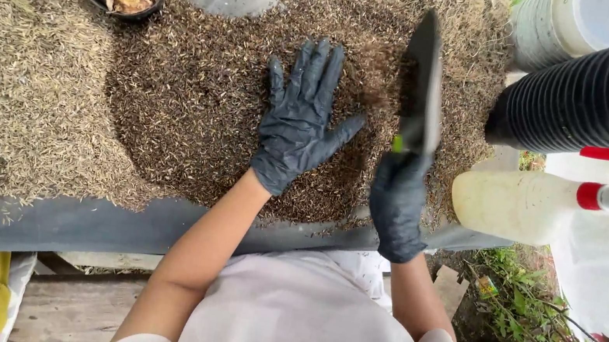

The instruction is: Mixing soil and fertilizer on a table using a hand trowel and gloved hands to prepare a potting mix.

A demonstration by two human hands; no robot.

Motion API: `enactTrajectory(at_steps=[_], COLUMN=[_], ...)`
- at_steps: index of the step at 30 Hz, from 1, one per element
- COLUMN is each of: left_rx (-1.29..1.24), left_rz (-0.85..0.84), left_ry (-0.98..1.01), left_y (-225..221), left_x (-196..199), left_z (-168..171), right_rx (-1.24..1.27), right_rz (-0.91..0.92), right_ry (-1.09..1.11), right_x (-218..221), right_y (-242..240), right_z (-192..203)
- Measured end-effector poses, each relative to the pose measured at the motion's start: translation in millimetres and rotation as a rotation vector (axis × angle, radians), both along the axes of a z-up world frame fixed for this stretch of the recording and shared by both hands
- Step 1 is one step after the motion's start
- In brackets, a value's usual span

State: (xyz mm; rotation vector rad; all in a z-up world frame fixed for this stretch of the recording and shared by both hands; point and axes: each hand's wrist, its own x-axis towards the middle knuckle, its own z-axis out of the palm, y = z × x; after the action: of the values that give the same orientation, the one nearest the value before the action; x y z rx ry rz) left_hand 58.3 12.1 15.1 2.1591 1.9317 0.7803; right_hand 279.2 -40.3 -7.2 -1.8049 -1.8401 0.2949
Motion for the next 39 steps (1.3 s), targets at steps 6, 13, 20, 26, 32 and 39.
enactTrajectory(at_steps=[6, 13, 20, 26, 32, 39], left_rx=[0.234, 0.513, 0.411, 0.337, 0.246, 0.258], left_rz=[0.028, 0.257, 0.257, 0.264, 0.292, 0.289], left_ry=[-0.626, -0.566, -0.398, -0.288, -0.256, -0.263], left_y=[-17.1, -10.0, -12.2, -12.7, -16.7, -13.7], left_x=[-38.9, -68.5, -68.0, -61.4, -60.1, -60.0], left_z=[-4.7, -41.3, -41.9, -30.1, -22.6, -31.3], right_rx=[0.038, -0.134, 0.064, 0.236, 0.078, -0.329], right_rz=[0.265, 0.394, 0.266, 0.175, 0.265, 0.196], right_ry=[0.057, -0.014, -0.066, 0.067, 0.462, 0.132], right_x=[-32.2, -61.2, -34.4, -8.2, -38.2, -18.2], right_y=[-27.9, -35.7, -20.0, -14.0, -13.8, -5.2], right_z=[50.3, 31.7, 33.2, 4.3, 72.4, 38.9])
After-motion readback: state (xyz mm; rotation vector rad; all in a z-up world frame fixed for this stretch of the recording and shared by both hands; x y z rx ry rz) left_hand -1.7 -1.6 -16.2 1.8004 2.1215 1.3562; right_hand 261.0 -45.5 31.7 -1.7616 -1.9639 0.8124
